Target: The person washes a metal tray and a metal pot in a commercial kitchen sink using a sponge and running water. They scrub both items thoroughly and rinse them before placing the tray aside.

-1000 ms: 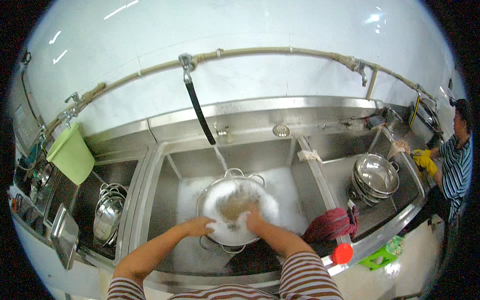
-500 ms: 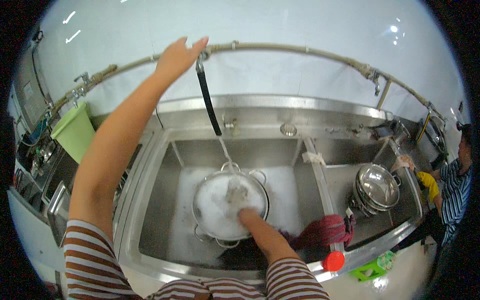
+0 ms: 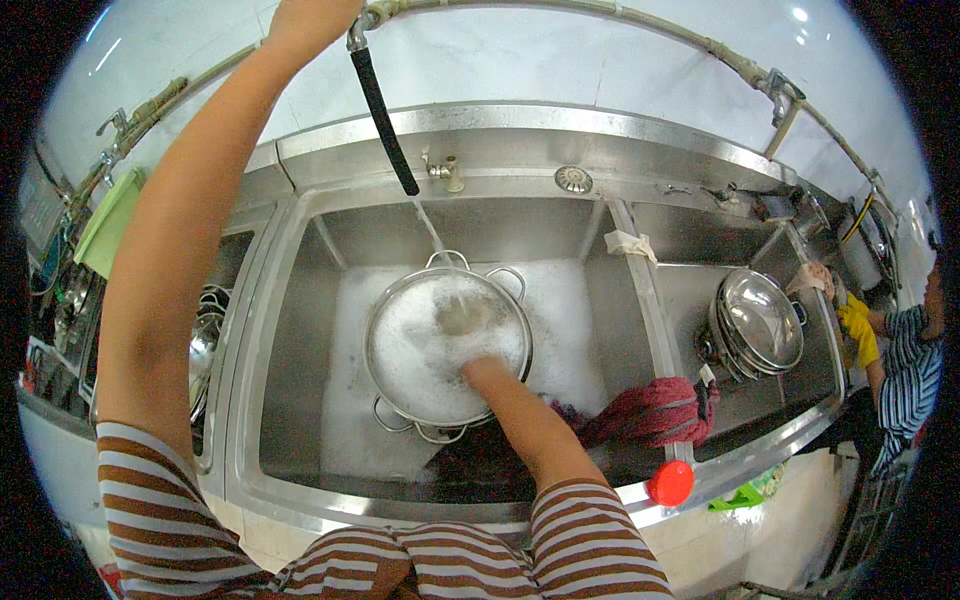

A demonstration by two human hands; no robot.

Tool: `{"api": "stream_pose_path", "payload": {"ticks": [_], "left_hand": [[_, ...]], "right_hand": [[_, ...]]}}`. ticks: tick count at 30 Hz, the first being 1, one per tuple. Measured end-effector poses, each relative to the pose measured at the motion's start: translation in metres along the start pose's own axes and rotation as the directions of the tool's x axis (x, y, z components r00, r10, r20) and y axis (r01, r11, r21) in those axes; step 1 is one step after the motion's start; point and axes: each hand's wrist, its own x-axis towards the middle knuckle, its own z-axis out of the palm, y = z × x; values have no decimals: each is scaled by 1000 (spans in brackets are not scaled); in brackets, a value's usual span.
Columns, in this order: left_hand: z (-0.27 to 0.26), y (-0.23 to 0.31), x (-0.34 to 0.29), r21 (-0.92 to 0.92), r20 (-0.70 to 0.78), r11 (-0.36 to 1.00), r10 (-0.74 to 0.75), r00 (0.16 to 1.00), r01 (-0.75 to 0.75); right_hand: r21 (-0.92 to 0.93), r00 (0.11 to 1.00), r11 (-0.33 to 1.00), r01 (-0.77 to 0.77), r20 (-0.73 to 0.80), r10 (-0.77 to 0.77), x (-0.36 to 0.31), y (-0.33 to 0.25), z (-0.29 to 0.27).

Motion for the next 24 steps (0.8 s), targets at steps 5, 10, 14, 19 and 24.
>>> {"api": "stream_pose_path", "payload": {"ticks": [5, 10, 14, 19, 24], "left_hand": [[15, -13, 5, -251, -32, 960, -132, 991, 120], [16, -14, 4, -450, 4, 868, -234, 972, 211], [16, -26, 2, -388, 2, 921, -28, 1000, 27], [28, -18, -22, -685, -1, 660, -425, 905, 309], [16, 60, -163, -650, 439, 508, -356, 825, 565]], "right_hand": [[-53, 998, 998, -42, 54, 45, 11, 4, 3], [-160, 997, 985, -63, 40, 70, 12, 6, 14], [-181, 996, 982, -48, 65, 61, 17, 5, 18], [-204, 995, 979, 9, 104, 12, 26, 4, 25], [-169, 991, 981, -94, 74, 108, 8, 4, 5]]}}
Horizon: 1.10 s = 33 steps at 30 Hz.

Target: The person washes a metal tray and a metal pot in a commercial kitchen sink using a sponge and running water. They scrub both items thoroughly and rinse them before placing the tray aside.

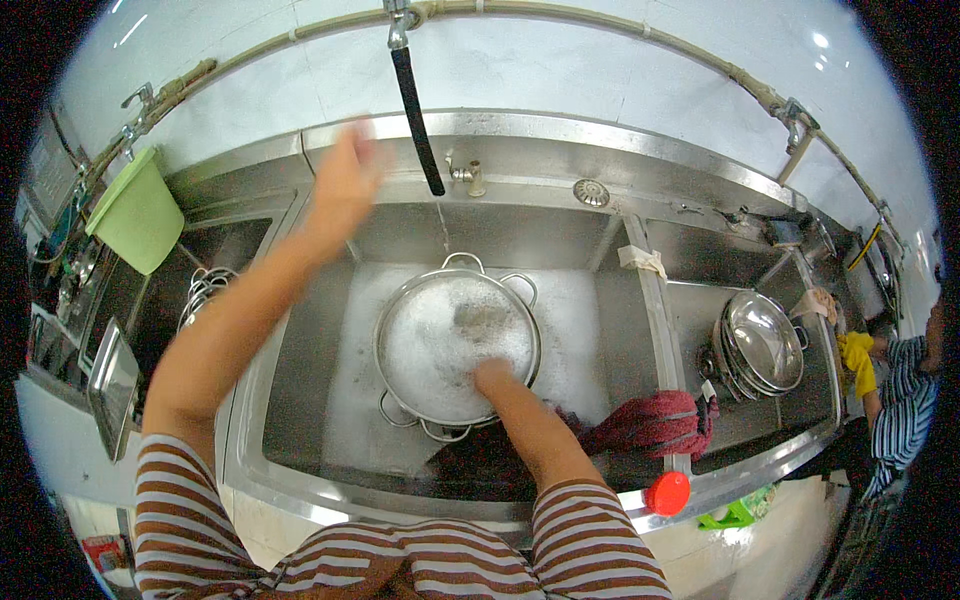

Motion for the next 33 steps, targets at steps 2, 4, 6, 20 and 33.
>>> {"api": "stream_pose_path", "payload": {"ticks": [2, 4, 6, 20, 33], "left_hand": [[36, -62, -89, -64, 240, 996, -42, 970, 59], [53, -83, -166, 210, 684, 951, -308, 661, 226], [56, -79, -215, 288, 829, 952, -300, 471, 100], [151, -117, -317, -172, 755, -158, -655, 27, 972], [86, -173, -255, 108, 665, 418, -705, 246, 902]], "right_hand": [[-51, 1000, 998, 22, 21, -20, 1, -10, -4], [-82, 996, 996, 42, 77, -36, 5, -13, -6], [-71, 998, 997, 24, 51, -20, 12, -8, 2], [34, 925, 928, 372, -96, -367, 10, 5, 67], [540, 828, 687, 486, -536, -164, -32, -88, -49]]}}
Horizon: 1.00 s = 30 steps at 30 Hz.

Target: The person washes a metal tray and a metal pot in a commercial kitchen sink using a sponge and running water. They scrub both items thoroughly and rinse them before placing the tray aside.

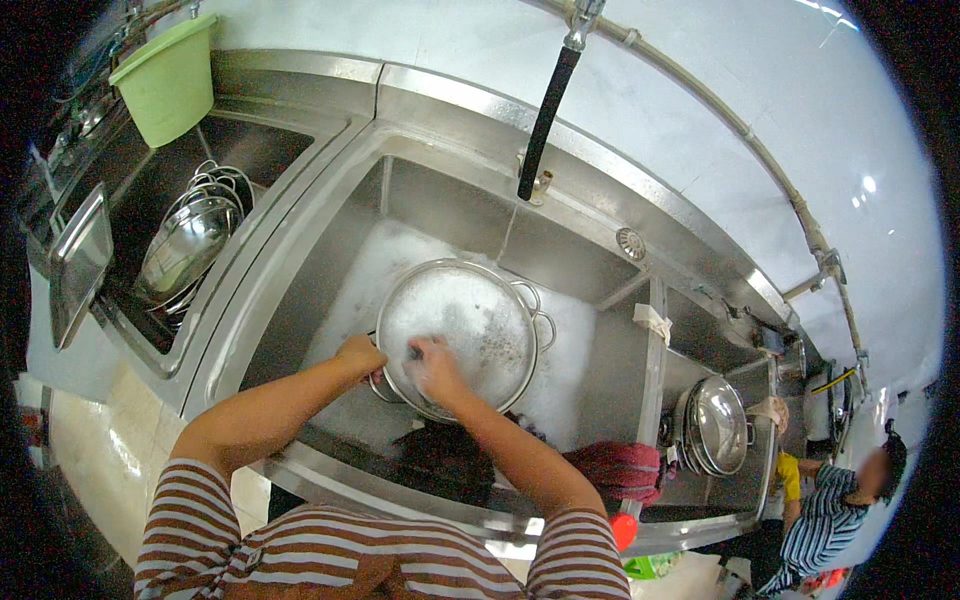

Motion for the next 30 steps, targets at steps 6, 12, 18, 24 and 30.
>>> {"api": "stream_pose_path", "payload": {"ticks": [6, 12, 18, 24, 30], "left_hand": [[7, 1, 7, 212, -18, 973, 94, 995, -88], [18, 0, -5, 336, -179, 935, 178, 968, -109], [28, 13, 2, 286, -358, 958, 113, 927, -6], [20, 8, 2, 332, -361, 943, 146, 921, -20], [19, 14, -1, 364, -344, 932, 134, 930, 0]], "right_hand": [[-122, 888, 951, 284, -341, -309, 96, -30, 24], [-503, 870, 836, 220, -286, -401, 130, 0, 13], [-590, 901, 802, -97, -394, -181, 119, 87, -7], [-368, 764, 670, -644, -281, 580, 67, 79, -61], [-706, 961, 670, -229, -54, 271, 67, 96, 7]]}}
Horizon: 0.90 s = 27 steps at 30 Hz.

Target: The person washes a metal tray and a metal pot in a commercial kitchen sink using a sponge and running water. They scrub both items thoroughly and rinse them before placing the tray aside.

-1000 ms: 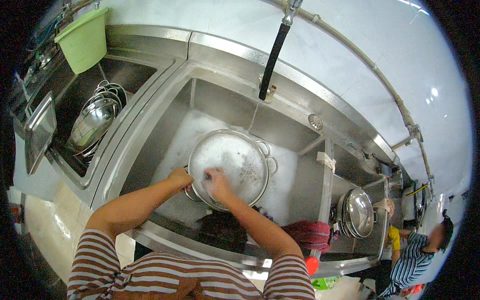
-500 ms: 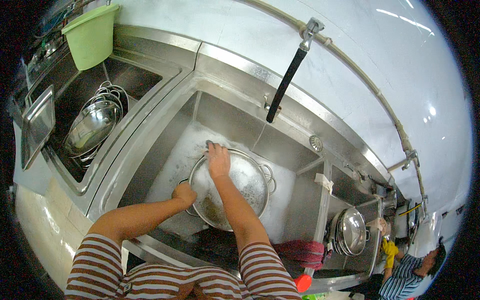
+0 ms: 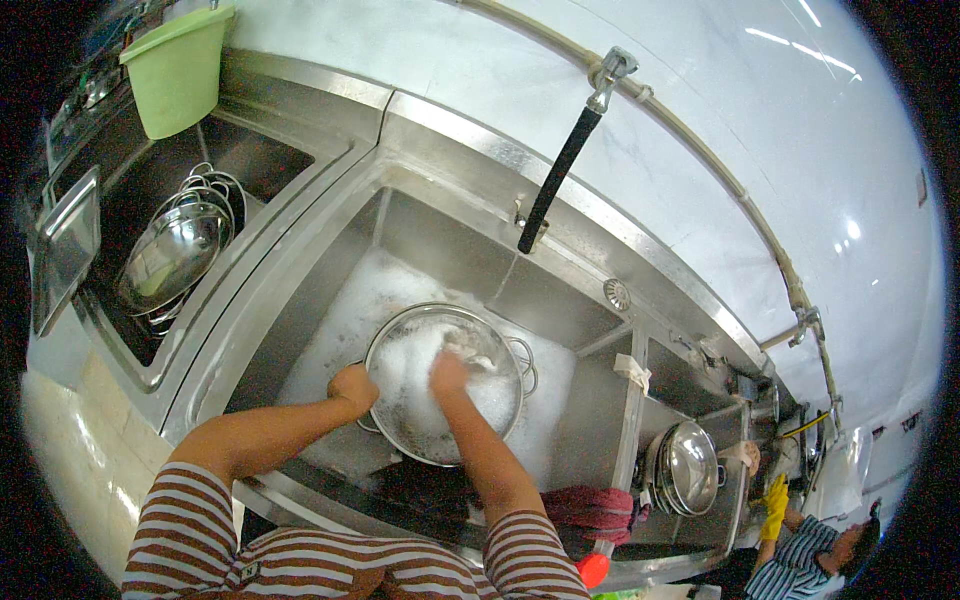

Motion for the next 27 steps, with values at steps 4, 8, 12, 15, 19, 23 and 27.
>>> {"api": "stream_pose_path", "payload": {"ticks": [4, 8, 12, 15, 19, 23, 27], "left_hand": [[-10, 2, -2, 65, -86, 990, 132, 987, -127], [-33, 11, 23, 39, -160, 969, 246, 956, -243], [-19, 6, 39, 119, -129, 954, 289, 949, -274], [-16, 13, 27, 136, -133, 957, 276, 952, -258], [-7, 11, 27, 116, -219, 942, 335, 916, -316], [6, 3, 37, 40, -325, 933, 350, 878, -357], [3, 4, 34, 100, -321, 934, 356, 878, -343]], "right_hand": [[71, 969, 972, 224, 87, -230, -9, -36, -9], [39, 970, 975, 219, 97, -222, -3, -29, 32], [467, 987, 879, -98, 162, 25, 5, -34, 41], [810, 959, 580, -82, -95, 268, -3, -48, -10], [768, 895, 621, 157, -377, 240, -7, -66, -68], [618, 979, 785, -38, -136, 154, 4, -101, -84], [448, 958, 893, -49, -232, 169, 40, -97, -66]]}}
